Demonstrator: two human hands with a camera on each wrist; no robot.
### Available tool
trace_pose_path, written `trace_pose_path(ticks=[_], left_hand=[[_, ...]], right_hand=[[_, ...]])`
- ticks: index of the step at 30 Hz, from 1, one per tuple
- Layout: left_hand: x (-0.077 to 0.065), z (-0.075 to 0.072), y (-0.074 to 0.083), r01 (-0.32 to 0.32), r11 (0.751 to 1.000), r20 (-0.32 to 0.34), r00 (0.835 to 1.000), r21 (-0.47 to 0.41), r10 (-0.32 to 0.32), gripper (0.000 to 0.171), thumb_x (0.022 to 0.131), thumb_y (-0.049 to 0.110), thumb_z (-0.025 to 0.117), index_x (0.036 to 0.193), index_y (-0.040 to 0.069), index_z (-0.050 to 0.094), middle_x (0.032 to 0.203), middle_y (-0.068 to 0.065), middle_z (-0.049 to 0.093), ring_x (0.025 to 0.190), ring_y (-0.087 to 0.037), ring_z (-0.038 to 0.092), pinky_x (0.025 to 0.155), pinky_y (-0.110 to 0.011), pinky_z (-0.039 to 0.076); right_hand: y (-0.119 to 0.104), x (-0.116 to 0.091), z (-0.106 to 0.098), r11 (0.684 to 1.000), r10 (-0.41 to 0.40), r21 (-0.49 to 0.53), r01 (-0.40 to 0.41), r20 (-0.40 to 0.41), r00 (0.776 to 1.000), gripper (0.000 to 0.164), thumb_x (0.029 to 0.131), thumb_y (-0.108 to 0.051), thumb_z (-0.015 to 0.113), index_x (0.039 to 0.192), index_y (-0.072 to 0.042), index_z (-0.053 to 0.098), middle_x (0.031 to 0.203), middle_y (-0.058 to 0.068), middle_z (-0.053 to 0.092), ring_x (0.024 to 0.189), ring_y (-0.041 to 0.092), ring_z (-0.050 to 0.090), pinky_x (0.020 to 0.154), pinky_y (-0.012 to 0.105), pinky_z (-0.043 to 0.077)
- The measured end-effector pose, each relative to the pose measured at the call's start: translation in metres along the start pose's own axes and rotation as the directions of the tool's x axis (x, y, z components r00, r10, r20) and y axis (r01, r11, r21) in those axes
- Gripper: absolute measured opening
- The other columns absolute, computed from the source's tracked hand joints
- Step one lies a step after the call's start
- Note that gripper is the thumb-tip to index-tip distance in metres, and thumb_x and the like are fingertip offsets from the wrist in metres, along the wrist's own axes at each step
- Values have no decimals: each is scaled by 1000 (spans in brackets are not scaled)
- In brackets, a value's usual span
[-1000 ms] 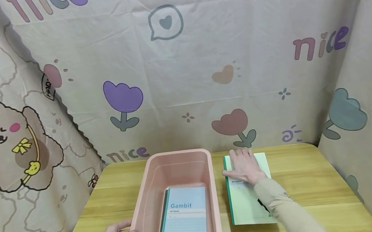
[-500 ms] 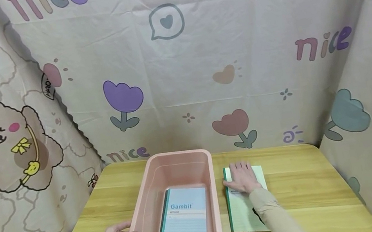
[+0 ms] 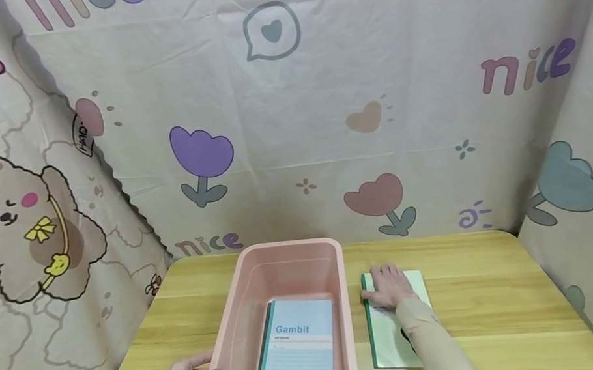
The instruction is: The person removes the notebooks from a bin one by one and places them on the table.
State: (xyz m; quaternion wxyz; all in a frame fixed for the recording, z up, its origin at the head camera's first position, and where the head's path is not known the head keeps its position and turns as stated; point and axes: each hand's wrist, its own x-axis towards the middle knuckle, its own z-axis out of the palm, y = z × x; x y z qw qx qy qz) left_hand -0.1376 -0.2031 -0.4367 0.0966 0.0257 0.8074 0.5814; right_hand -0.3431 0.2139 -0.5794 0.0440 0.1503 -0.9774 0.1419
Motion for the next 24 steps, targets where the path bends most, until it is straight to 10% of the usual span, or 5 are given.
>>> trace_pose_path(ticks=[17, 24], left_hand=[[-2, 2, 1, -3, 1000, -16, 1000, 5, 3, 53, 89, 5, 58, 132, -25, 47, 104, -37, 70, 86, -39, 76, 66, -33, 66], [-2, 3, 0, -8, 1000, -33, 999, 9, 8, 51, 88, 5, 58, 130, -24, 50, 101, -36, 72, 85, -37, 76, 65, -31, 66]], right_hand=[[-2, 3, 7, 999, -30, -40, 28, -42, 999, 68, 92, -62, 56, 132, -7, 51, 119, 21, 53, 114, 40, 50, 101, 61, 44], [-11, -3, 1, 999, -9, -54, 0, -173, 985, 53, 93, -43, 63, 130, -6, 54, 118, 22, 57, 114, 42, 52, 101, 60, 44]])
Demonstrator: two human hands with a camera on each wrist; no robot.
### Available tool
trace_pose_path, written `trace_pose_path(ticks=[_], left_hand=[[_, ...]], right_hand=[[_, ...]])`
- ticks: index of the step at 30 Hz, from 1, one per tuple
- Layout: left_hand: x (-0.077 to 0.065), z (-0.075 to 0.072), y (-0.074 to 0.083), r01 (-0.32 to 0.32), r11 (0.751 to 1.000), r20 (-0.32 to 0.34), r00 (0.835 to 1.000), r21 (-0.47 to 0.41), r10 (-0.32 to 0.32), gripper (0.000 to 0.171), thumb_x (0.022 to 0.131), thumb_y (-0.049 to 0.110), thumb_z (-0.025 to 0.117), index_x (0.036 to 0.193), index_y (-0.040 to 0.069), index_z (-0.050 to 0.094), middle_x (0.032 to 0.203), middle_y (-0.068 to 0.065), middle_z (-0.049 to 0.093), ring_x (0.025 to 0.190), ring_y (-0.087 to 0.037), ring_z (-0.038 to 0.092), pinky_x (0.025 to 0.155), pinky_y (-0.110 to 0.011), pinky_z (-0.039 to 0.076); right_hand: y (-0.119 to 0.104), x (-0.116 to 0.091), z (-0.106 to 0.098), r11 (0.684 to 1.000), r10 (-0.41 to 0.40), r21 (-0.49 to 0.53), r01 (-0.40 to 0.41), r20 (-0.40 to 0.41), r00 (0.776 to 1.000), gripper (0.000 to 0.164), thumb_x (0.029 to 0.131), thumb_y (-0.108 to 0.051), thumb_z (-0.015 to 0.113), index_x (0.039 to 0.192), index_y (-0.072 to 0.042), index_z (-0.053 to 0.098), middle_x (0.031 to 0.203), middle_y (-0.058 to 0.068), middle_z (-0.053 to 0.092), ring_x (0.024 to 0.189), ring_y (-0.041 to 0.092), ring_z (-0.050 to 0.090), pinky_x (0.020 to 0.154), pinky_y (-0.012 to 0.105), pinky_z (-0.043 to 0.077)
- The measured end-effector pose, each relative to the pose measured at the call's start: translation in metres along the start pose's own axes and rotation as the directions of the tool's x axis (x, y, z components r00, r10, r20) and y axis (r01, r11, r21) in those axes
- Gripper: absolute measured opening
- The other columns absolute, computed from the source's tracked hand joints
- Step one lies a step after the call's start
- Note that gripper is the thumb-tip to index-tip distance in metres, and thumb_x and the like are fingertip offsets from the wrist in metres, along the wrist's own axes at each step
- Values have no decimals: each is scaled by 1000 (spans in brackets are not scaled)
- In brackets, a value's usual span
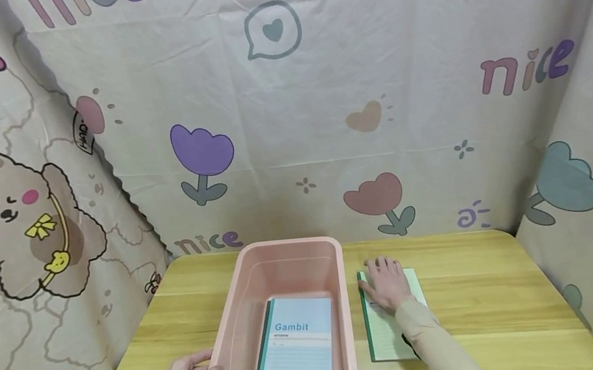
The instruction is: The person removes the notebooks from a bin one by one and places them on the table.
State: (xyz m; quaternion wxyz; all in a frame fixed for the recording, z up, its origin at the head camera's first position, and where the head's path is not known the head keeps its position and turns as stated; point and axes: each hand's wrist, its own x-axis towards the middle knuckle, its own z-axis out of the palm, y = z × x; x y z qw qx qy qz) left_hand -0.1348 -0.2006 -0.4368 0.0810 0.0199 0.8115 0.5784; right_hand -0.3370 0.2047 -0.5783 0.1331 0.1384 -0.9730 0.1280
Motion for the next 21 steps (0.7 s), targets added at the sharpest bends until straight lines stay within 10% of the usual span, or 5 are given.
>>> trace_pose_path(ticks=[21], left_hand=[[-2, 1, 2, -23, 1000, -18, 1000, 13, 24, 49, 88, 4, 60, 128, -23, 52, 100, -36, 71, 84, -39, 76, 66, -32, 66]], right_hand=[[-71, 10, -108, 994, 80, 89, -68, -139, 987, 40, 96, -27, 52, 120, 4, 57, 108, 24, 55, 101, 43, 48, 80, 51, 41]])
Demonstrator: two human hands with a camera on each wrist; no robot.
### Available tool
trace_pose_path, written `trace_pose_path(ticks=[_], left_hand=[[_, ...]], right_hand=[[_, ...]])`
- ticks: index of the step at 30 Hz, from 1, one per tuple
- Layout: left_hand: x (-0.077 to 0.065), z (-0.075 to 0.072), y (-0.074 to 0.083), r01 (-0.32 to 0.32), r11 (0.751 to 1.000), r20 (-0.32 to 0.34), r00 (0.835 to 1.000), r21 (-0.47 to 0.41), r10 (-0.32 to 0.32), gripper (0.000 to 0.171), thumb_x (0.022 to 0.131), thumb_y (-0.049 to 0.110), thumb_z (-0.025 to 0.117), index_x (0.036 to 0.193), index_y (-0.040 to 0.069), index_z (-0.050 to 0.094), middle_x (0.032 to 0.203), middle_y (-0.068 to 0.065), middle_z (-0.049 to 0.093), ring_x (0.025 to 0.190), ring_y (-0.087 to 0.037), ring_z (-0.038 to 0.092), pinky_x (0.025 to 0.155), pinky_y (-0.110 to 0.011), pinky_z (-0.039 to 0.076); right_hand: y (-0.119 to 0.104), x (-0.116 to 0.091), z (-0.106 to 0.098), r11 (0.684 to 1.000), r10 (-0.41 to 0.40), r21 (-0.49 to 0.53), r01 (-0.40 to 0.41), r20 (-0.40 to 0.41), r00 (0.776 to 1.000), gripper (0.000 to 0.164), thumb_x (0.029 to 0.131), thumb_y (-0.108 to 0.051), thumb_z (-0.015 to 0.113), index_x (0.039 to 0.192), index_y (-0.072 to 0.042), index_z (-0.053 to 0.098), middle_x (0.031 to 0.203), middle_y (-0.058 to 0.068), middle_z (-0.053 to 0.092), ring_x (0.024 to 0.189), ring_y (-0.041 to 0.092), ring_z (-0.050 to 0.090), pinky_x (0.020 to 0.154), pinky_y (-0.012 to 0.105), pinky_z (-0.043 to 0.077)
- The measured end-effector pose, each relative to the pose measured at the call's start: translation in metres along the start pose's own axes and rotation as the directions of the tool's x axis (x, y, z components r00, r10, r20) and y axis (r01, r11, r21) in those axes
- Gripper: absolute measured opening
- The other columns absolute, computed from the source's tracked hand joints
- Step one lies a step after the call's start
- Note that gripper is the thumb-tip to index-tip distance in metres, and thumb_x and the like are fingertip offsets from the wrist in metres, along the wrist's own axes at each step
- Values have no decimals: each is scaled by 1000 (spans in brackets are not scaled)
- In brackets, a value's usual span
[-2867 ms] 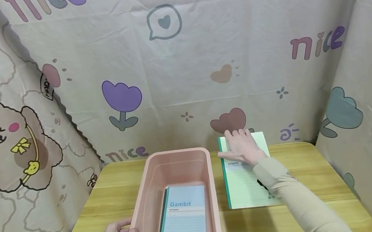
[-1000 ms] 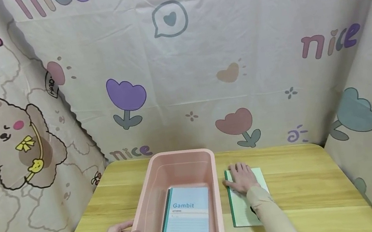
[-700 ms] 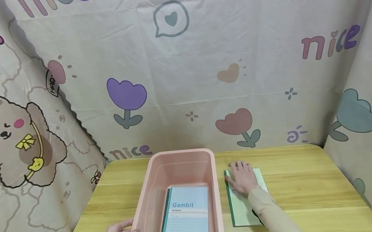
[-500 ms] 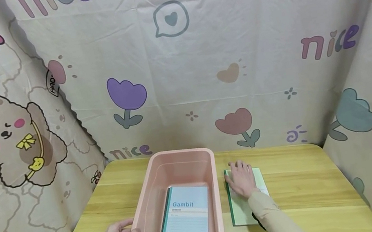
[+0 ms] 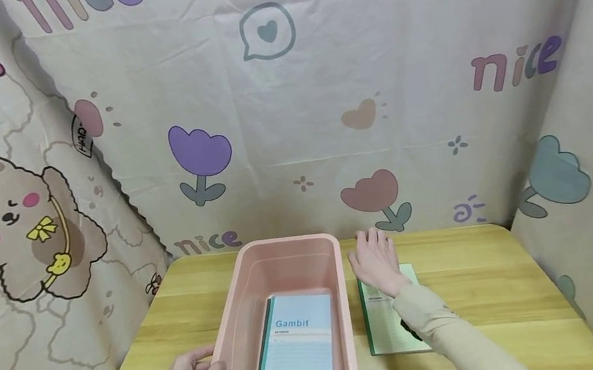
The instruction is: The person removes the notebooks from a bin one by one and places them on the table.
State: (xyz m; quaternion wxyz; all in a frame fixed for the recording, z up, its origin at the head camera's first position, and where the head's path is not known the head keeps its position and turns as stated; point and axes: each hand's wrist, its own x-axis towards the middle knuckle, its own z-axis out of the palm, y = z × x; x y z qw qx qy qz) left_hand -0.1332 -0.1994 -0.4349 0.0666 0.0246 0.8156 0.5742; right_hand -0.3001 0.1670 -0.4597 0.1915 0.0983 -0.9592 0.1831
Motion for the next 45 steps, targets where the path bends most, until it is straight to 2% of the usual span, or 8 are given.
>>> trace_pose_path(ticks=[4, 9, 12, 18, 24, 29, 36, 45], left_hand=[[-1, 0, 0, -3, 1000, -5, 1000, 1, 3, 49, 88, 3, 60, 128, -23, 52, 100, -37, 71, 84, -39, 76, 66, -33, 66], [-2, 1, 1, 10, 1000, -27, 1000, 12, -9, 48, 87, 4, 60, 128, -22, 53, 101, -37, 71, 84, -38, 76, 66, -32, 66], [-2, 3, 1, 22, 999, -49, 999, 27, -21, 49, 87, 4, 61, 128, -21, 54, 101, -35, 72, 85, -37, 76, 66, -32, 66], [0, 3, 1, 41, 998, -69, 997, 47, -37, 50, 87, 5, 61, 128, -21, 53, 101, -34, 72, 85, -36, 76, 66, -33, 66], [-1, 3, 2, 33, 999, -58, 998, 40, -31, 48, 87, 5, 61, 127, -22, 53, 102, -35, 72, 84, -37, 76, 65, -32, 66], [0, 3, 2, 28, 998, -54, 998, 47, -25, 48, 88, 5, 60, 127, -22, 53, 103, -36, 71, 85, -39, 76, 66, -33, 66], [0, 4, 1, 12, 999, -48, 999, 36, -10, 50, 88, 4, 61, 128, -24, 50, 102, -37, 70, 84, -40, 76, 67, -33, 66], [1, 4, -1, 13, 999, -44, 999, 38, -11, 49, 88, 3, 60, 127, -23, 51, 101, -37, 71, 83, -39, 76, 67, -34, 66]], right_hand=[[-23, 6, -27, 999, -29, -31, 29, 6, 1000, 38, 97, -25, 53, 122, 4, 57, 111, 24, 56, 103, 43, 48, 82, 51, 42], [-52, 7, -49, 989, -68, -128, 78, 82, 994, 42, 99, -32, 54, 123, 3, 56, 111, 22, 55, 102, 40, 49, 83, 50, 42], [-69, 6, -58, 975, -79, -194, 106, 138, 987, 44, 98, -37, 55, 119, 2, 54, 108, 21, 54, 101, 38, 48, 82, 49, 43], [-104, 6, -63, 956, -83, -248, 157, 284, 955, 61, 95, -50, 58, 127, 1, 52, 111, 17, 52, 105, 34, 47, 85, 46, 44], [-138, 8, -56, 942, -91, -262, 212, 408, 909, 66, 95, -56, 56, 126, 2, 53, 119, 17, 55, 115, 34, 51, 97, 49, 46], [-160, 9, -46, 949, -61, -244, 198, 473, 879, 70, 94, -58, 57, 133, -1, 51, 132, 15, 54, 122, 31, 48, 108, 51, 43], [-181, 9, -27, 946, -72, -242, 216, 492, 868, 70, 92, -60, 59, 133, -3, 52, 124, 13, 56, 113, 28, 48, 107, 50, 47], [-189, 13, 5, 943, 10, -287, 171, 535, 845, 73, 94, -61, 55, 140, -4, 50, 136, 14, 53, 126, 29, 48, 110, 49, 45]])
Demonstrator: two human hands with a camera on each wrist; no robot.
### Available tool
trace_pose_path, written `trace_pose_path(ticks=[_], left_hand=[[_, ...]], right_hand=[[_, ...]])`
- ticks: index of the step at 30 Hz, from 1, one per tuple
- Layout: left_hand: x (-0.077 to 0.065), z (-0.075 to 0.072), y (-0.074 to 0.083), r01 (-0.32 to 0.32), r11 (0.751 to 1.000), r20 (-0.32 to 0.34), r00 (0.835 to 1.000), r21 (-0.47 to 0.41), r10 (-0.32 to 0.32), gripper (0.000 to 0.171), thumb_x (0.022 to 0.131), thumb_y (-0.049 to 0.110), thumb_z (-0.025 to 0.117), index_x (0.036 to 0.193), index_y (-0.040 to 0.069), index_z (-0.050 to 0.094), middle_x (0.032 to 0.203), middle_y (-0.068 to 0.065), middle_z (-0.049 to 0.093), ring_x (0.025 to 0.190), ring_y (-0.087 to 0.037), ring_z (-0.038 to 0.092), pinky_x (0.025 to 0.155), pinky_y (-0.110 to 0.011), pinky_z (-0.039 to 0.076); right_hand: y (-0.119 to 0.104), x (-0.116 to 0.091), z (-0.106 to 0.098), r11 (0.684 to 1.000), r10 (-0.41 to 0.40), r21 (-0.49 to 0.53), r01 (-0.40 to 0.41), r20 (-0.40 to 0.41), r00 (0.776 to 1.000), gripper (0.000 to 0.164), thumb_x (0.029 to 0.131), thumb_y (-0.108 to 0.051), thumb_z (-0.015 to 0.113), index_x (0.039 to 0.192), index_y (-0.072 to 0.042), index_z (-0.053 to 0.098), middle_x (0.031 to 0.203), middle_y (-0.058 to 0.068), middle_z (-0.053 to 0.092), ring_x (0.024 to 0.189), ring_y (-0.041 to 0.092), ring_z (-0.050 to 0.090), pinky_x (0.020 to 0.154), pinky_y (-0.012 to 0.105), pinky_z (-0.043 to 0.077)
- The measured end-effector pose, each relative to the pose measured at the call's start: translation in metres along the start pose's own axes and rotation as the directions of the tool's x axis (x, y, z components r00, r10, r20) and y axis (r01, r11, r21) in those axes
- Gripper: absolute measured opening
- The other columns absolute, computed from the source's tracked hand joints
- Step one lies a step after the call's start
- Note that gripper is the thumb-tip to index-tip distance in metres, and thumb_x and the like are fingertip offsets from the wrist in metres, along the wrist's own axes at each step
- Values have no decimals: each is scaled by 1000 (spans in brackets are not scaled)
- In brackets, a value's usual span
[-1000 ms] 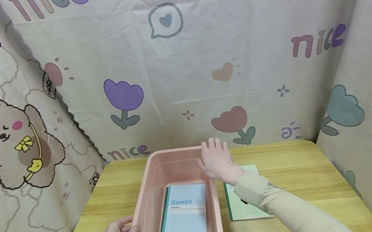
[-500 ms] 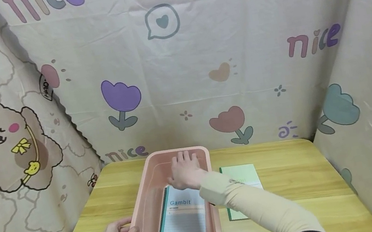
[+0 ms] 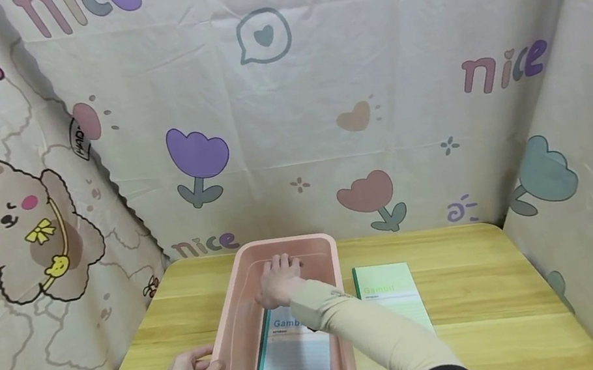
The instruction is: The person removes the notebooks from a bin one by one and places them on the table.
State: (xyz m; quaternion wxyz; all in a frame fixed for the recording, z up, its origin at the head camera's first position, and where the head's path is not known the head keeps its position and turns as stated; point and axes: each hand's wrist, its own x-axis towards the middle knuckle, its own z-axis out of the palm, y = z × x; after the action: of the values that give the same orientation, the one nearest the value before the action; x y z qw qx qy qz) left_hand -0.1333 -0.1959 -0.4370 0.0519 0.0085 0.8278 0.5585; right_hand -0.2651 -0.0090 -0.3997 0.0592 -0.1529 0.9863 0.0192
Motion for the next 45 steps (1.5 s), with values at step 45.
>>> trace_pose_path(ticks=[45], left_hand=[[-1, -3, 1, -13, 1000, 38, 999, -11, 13, 49, 86, 4, 59, 126, -25, 52, 96, -36, 72, 81, -40, 76, 64, -33, 66]], right_hand=[[-9, 37, 129, 991, 125, 49, -127, 53, 991, 101, 73, -77, 68, 144, -8, 50, 148, 9, 47, 140, 26, 42, 120, 46, 36]])
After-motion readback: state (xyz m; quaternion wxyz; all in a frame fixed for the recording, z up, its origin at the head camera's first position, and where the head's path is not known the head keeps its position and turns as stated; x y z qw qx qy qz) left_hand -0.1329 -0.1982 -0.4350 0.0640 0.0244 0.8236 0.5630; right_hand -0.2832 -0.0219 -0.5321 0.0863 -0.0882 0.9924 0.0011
